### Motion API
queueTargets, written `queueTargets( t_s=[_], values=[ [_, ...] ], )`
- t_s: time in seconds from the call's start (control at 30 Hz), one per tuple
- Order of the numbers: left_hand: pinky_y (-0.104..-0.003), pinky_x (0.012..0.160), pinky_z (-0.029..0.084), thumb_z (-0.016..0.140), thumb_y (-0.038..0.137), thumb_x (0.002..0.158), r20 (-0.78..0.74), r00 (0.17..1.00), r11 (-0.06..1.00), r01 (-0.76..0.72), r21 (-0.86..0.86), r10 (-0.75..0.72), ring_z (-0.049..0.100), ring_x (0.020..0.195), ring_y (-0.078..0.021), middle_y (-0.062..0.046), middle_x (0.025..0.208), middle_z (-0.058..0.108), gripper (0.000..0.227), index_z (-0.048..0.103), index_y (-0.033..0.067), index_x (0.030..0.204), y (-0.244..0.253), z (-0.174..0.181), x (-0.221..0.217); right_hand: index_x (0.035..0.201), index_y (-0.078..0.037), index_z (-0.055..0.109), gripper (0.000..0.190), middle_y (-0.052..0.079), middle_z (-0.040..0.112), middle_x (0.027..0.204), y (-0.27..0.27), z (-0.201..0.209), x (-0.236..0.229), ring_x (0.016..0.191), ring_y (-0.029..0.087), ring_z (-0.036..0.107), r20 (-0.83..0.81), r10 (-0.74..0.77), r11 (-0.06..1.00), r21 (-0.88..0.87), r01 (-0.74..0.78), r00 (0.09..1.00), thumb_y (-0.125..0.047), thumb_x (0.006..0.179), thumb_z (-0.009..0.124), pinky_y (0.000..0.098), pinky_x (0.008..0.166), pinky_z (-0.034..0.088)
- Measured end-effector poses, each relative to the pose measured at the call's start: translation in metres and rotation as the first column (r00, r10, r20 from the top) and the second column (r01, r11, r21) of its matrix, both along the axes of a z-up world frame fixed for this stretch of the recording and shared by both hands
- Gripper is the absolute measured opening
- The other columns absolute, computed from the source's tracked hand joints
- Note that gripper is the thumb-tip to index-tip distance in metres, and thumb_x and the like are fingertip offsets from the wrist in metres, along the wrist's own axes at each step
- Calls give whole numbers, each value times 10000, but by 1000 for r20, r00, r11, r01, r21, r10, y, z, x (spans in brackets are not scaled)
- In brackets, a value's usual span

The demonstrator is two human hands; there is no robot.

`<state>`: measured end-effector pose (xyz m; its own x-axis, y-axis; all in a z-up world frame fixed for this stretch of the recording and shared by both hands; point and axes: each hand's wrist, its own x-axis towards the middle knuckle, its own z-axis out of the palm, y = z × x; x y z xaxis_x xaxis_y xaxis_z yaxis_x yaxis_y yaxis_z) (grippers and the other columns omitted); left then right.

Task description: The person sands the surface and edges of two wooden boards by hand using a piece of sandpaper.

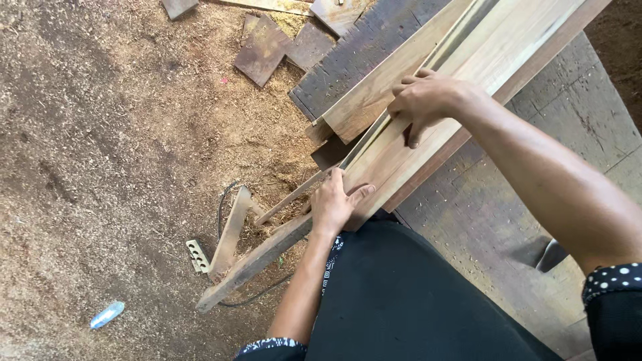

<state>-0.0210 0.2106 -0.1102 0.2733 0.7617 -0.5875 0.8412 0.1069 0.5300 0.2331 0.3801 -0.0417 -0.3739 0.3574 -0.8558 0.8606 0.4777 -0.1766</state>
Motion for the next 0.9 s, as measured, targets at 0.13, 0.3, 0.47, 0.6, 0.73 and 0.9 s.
queueTargets(
  t_s=[0.13, 0.3, 0.47, 0.6, 0.73, 0.9],
  values=[
    [-377, 497, 551, 520, 821, 816, 124, 991, 966, -80, 248, 50, 706, 572, -248, -99, 621, 648, 848, 576, 23, 1096, -8, 22, 3, 1230, -256, 709, 728, 2, 607, 1274, -9, 12, 5, 1346, 210, 446, -82, 14, 998, 61, -9, 996, -596, 613, 896, 444, 1163, 333],
    [-362, 510, 577, 645, 725, 832, 214, 971, 949, -160, 271, 103, 723, 606, -246, -125, 735, 696, 731, 614, 35, 1070, -16, 39, -6, 1111, -188, 707, 568, -33, 623, 1201, -29, 39, 3, 1106, 150, 635, -135, -91, 994, 48, 99, 987, -535, 687, 857, 422, 1064, 409],
    [-369, 579, 599, 684, 705, 827, 248, 964, 925, -174, 339, 90, 742, 695, -251, -112, 774, 723, 676, 616, 69, 1045, -24, 50, -16, 1072, -160, 696, 568, -38, 668, 1025, -50, 59, 5, 1025, 129, 648, -289, -74, 977, 171, 127, 954, -530, 677, 869, 423, 967, 433],
    [-346, 629, 621, 759, 633, 796, 266, 963, 930, -135, 343, 42, 748, 749, -222, -73, 848, 743, 603, 614, 98, 1034, -18, 57, -16, 1063, -166, 713, 512, -49, 680, 998, -79, 72, 12, 939, 120, 661, -246, -162, 956, 203, 214, 956, -526, 726, 851, 389, 942, 451],
    [-381, 682, 598, 849, 546, 725, 210, 972, 877, -9, 480, -105, 727, 786, -241, -75, 868, 722, 590, 630, 83, 1018, -5, 74, -21, 1046, -177, 753, 500, -36, 720, 1058, -127, 79, 24, 968, 150, 662, -516, -173, 811, 409, 419, 839, -408, 618, 869, 428, 914, 447],
    [-399, 721, 552, 896, 489, 666, 192, 908, 801, 209, 561, -372, 691, 814, -235, -28, 884, 695, 561, 642, 110, 992, 20, 97, -8, 1072, -184, 738, 454, -36, 680, 1013, -197, 88, 35, 1035, 136, 653, -417, -413, 680, 450, 579, 810, -338, 656, 839, 397, 966, 432]
  ],
)
